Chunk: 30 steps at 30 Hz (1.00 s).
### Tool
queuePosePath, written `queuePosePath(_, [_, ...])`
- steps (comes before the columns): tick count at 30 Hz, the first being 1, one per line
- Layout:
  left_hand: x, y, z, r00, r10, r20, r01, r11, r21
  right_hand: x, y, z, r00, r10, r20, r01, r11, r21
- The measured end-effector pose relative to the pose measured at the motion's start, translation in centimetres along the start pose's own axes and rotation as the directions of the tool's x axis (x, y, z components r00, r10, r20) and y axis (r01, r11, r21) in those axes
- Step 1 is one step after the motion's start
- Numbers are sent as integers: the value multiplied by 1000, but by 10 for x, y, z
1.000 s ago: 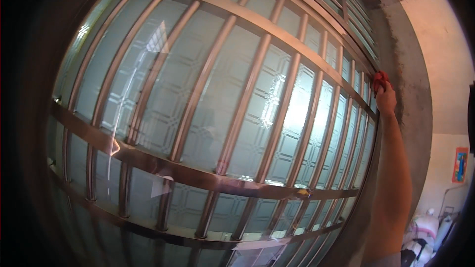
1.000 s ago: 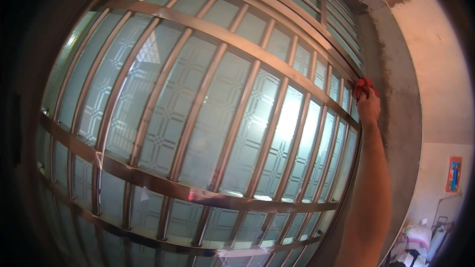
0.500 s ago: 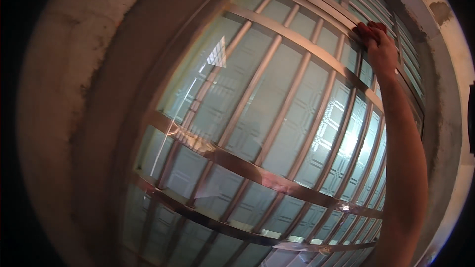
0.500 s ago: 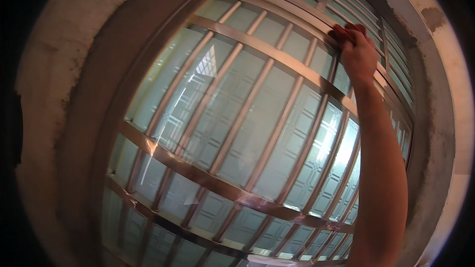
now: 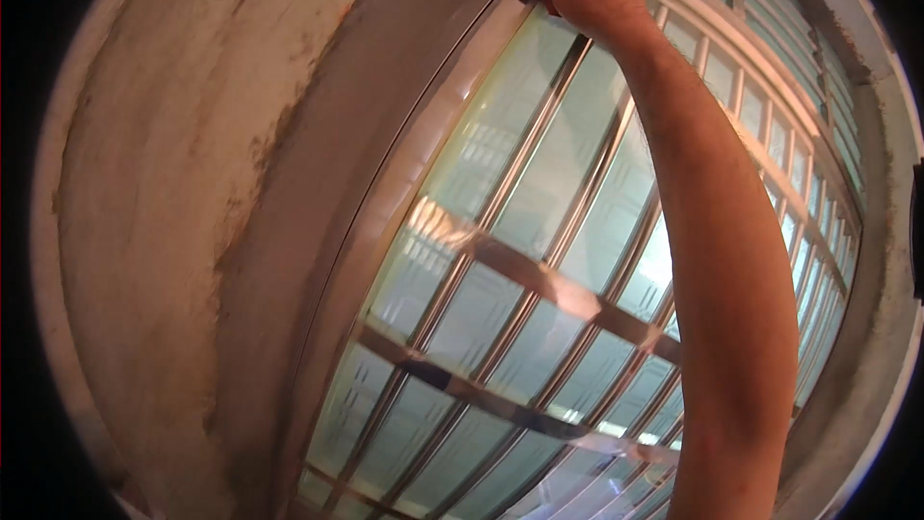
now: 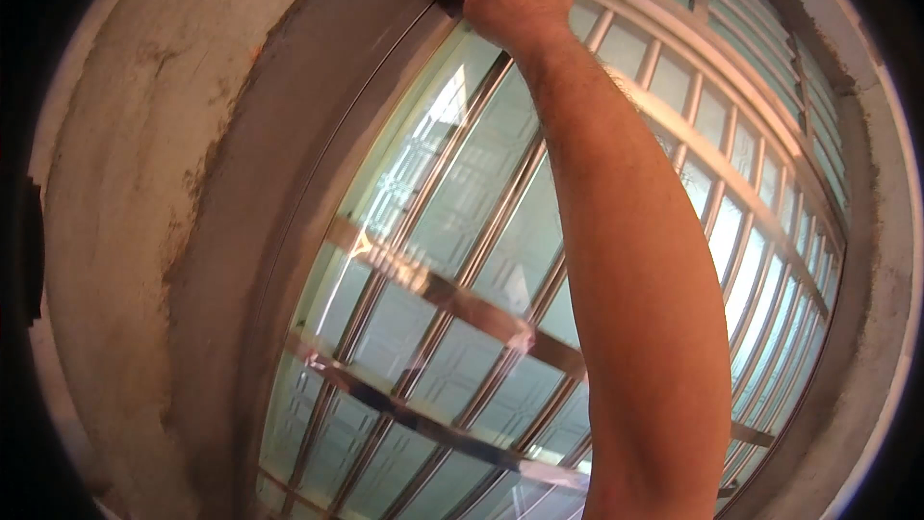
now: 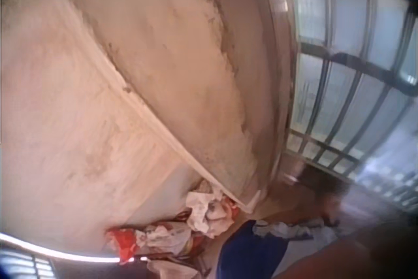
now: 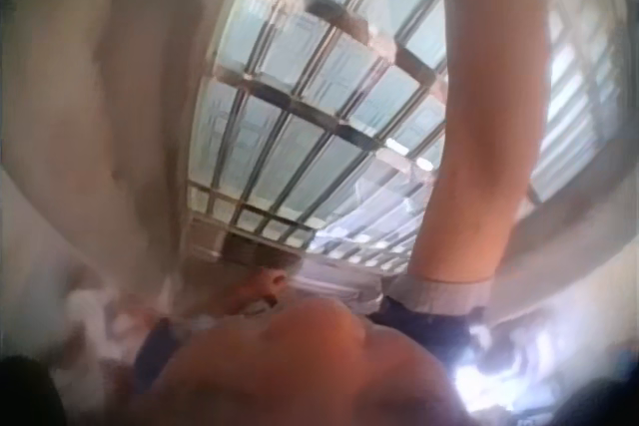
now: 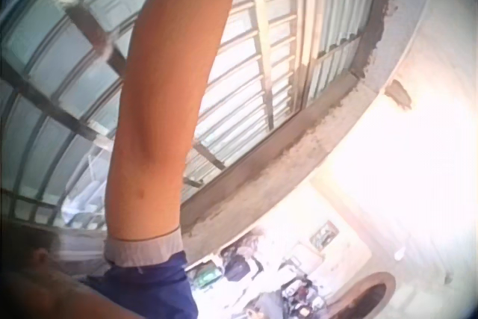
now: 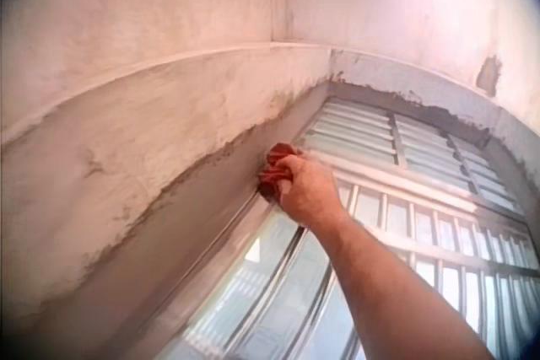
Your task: The person fastens a waist strap and cleans a metal security door by wiping its frame, bars, glass panels, and lower panels with a cloth.
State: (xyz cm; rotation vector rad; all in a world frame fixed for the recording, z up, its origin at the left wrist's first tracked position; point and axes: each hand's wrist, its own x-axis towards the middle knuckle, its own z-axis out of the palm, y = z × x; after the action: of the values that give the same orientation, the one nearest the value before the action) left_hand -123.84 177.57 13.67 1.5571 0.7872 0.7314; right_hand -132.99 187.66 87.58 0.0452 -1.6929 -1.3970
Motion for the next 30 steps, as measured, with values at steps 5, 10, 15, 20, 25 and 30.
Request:
queuePosePath(5, [-28, -33, 26, 1000, -24, -12, 24, 999, -48, -45, -72, -19, 997, 55, 53, -59, 995, 86])
queuePosePath(10, [-26, -76, 40, 970, 185, -159, -144, 961, 236, -130, -164, -18, 991, 127, 48, -121, 986, -113])
queuePosePath(15, [-31, -125, 52, 898, 353, -263, -228, 884, 407, -197, -269, -24, 980, 197, 29, -199, 978, 69])
queuePosePath(20, [-57, -160, 73, 923, 231, -306, -64, 879, 472, -273, -368, -71, 877, 332, 348, -417, 885, 205])
queuePosePath(25, [-100, -88, 33, 989, -44, -143, 102, 897, 430, -361, -473, -100, 767, 214, 605, -475, 824, 309])
queuePosePath(30, [-123, -74, 24, 966, -42, -255, 159, 875, 458, -427, -544, -127, 711, 183, 678, -529, 776, 345])
